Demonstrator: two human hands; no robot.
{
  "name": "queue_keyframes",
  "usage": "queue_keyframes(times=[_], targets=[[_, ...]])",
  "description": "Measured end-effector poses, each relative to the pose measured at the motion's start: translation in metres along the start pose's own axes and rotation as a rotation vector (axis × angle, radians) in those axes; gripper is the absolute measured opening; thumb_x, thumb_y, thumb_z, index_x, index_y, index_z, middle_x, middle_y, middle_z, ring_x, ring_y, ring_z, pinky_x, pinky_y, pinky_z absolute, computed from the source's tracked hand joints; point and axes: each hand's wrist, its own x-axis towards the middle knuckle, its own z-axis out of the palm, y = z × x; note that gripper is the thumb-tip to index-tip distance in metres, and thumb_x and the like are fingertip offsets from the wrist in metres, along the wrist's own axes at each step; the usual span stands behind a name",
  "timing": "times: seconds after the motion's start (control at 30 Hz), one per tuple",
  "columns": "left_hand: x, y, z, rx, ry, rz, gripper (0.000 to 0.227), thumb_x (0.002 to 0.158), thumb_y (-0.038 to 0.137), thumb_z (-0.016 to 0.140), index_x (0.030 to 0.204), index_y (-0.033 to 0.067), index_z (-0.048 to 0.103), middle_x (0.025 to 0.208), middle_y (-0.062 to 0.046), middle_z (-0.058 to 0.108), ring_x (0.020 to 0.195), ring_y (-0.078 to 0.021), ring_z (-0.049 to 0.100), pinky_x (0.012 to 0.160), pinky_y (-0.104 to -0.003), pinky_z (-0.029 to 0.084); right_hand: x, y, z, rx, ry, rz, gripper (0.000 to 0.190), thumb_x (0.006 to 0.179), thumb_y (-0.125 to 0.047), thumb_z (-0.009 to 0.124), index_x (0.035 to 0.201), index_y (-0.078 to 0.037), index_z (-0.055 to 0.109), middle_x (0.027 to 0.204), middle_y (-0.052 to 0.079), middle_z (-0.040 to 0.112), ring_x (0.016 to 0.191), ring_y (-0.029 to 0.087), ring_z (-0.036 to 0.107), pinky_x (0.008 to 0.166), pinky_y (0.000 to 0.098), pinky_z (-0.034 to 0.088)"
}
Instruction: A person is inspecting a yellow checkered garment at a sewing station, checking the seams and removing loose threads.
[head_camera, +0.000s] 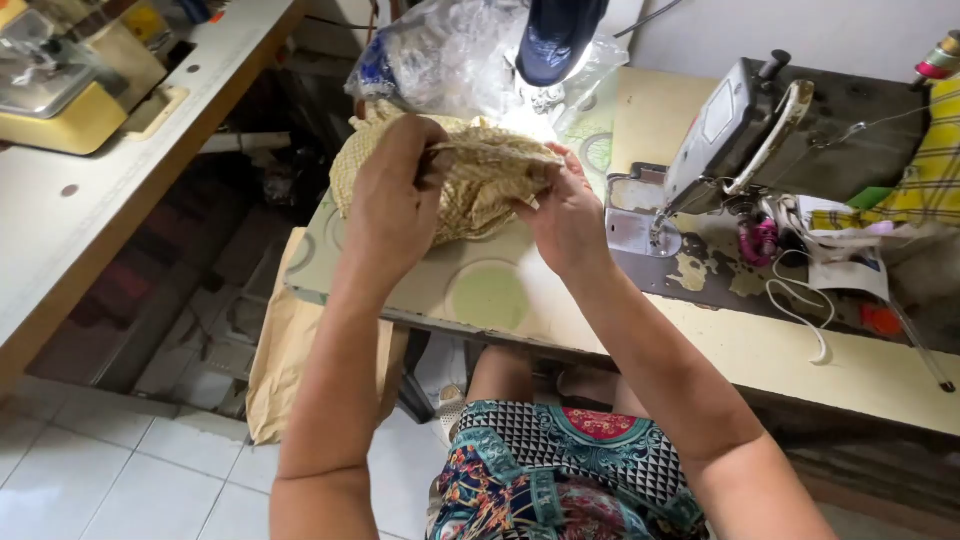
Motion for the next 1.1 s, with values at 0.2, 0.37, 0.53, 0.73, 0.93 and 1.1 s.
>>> queue_keyframes(times=[0.2, 0.37, 0.53, 0.73, 0.93, 1.1], targets=[[-0.009, 0.050, -0.076, 0.504, 0.280, 0.379, 0.018, 0.107, -0.009, 0.066, 0.115, 0.0026, 0.054, 0.095, -0.007, 0.052, 0.082, -0.0187, 0.056, 0.055, -0.029, 0.055, -0.038, -0.028, 0.065, -0.633, -0.433, -0.552, 0.022, 0.098, -0.004, 0.047, 0.117, -0.009, 0.054, 0.092, 0.002, 0.052, 0.082, 0.014, 0.053, 0.073, 0.0295, 0.049], [0.011, 0.081, -0.105, 0.776, 0.379, 0.497, 0.034, 0.102, -0.003, 0.086, 0.115, 0.0062, 0.056, 0.095, -0.007, 0.059, 0.074, -0.0196, 0.053, 0.051, -0.034, 0.046, -0.050, -0.028, 0.076, -1.066, -0.438, -0.914, 0.034, 0.080, -0.002, 0.052, 0.114, -0.005, 0.053, 0.104, 0.011, 0.044, 0.094, 0.024, 0.047, 0.067, 0.0346, 0.041], [0.019, 0.067, -0.100, 0.905, 0.416, 0.525, 0.046, 0.097, 0.008, 0.104, 0.116, 0.0105, 0.062, 0.090, -0.002, 0.064, 0.072, -0.0183, 0.056, 0.056, -0.033, 0.050, -0.071, -0.064, 0.074, -1.395, -0.393, -0.446, 0.072, 0.082, -0.016, 0.074, 0.147, -0.007, 0.042, 0.129, 0.022, 0.044, 0.116, 0.046, 0.058, 0.075, 0.0502, 0.071], [0.033, 0.055, -0.085, 0.854, 0.420, 0.557, 0.041, 0.097, 0.008, 0.098, 0.116, 0.0106, 0.062, 0.090, -0.004, 0.064, 0.070, -0.0205, 0.056, 0.054, -0.035, 0.049, -0.073, -0.129, 0.085, -1.637, -0.294, 0.022, 0.060, 0.104, -0.026, 0.050, 0.160, -0.013, 0.032, 0.109, 0.021, 0.069, 0.085, 0.033, 0.071, 0.064, 0.0426, 0.068], [0.043, 0.038, -0.077, 0.822, 0.423, 0.589, 0.036, 0.098, 0.008, 0.092, 0.115, 0.0106, 0.062, 0.091, -0.005, 0.063, 0.069, -0.0227, 0.057, 0.052, -0.036, 0.048, -0.038, -0.128, 0.066, -1.195, -0.488, -0.946, 0.030, 0.097, 0.008, 0.047, 0.125, -0.002, 0.042, 0.111, 0.016, 0.058, 0.098, 0.029, 0.062, 0.090, 0.0401, 0.055], [0.033, 0.001, -0.076, 0.801, 0.416, 0.602, 0.031, 0.098, 0.008, 0.088, 0.115, 0.0106, 0.061, 0.091, -0.006, 0.063, 0.067, -0.0245, 0.057, 0.051, -0.038, 0.047, -0.009, -0.075, 0.024, -1.346, -0.400, -1.139, 0.012, 0.103, 0.002, 0.066, 0.112, 0.000, 0.058, 0.122, 0.016, 0.051, 0.103, 0.034, 0.060, 0.076, 0.0431, 0.055]])
